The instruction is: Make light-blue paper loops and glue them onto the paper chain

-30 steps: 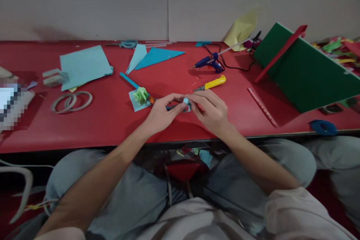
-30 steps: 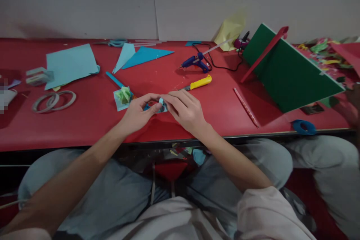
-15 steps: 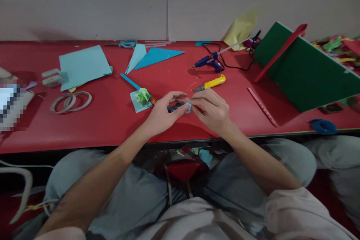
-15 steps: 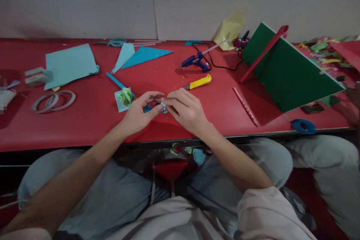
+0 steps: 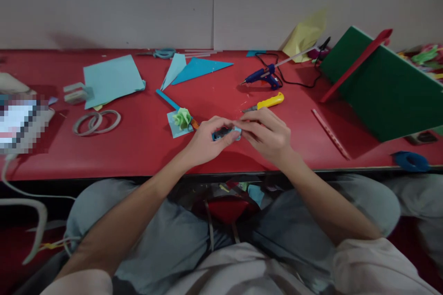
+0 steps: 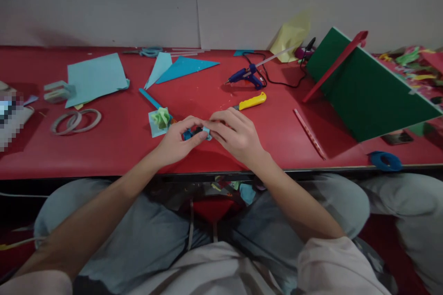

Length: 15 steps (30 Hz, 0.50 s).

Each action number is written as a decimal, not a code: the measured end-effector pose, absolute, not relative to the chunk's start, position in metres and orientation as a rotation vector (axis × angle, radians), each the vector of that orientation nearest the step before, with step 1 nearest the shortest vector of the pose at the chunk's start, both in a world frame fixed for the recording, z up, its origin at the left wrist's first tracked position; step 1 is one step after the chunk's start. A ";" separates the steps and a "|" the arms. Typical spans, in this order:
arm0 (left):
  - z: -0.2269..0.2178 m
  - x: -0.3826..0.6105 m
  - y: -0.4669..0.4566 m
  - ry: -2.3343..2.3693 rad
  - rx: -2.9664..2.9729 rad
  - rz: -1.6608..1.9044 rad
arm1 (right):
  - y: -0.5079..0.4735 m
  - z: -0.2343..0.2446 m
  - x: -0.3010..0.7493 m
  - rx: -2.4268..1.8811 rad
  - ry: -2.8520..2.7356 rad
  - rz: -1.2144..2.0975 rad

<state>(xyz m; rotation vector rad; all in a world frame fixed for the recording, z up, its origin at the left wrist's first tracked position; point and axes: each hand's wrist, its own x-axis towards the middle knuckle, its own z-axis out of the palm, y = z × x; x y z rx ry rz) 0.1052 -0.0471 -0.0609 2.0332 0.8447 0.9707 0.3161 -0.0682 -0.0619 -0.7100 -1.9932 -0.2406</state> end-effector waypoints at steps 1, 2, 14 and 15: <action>-0.061 0.105 -0.048 0.845 2.036 0.976 | -0.068 -0.062 0.316 -0.699 -1.999 -0.242; -0.061 0.106 -0.048 0.841 2.038 0.979 | -0.069 -0.063 0.316 -0.688 -2.006 -0.242; -0.061 0.105 -0.048 0.828 2.017 0.950 | -0.071 -0.062 0.314 -0.649 -2.029 -0.230; -0.061 0.106 -0.047 0.831 2.019 0.946 | -0.071 -0.063 0.314 -0.659 -2.033 -0.220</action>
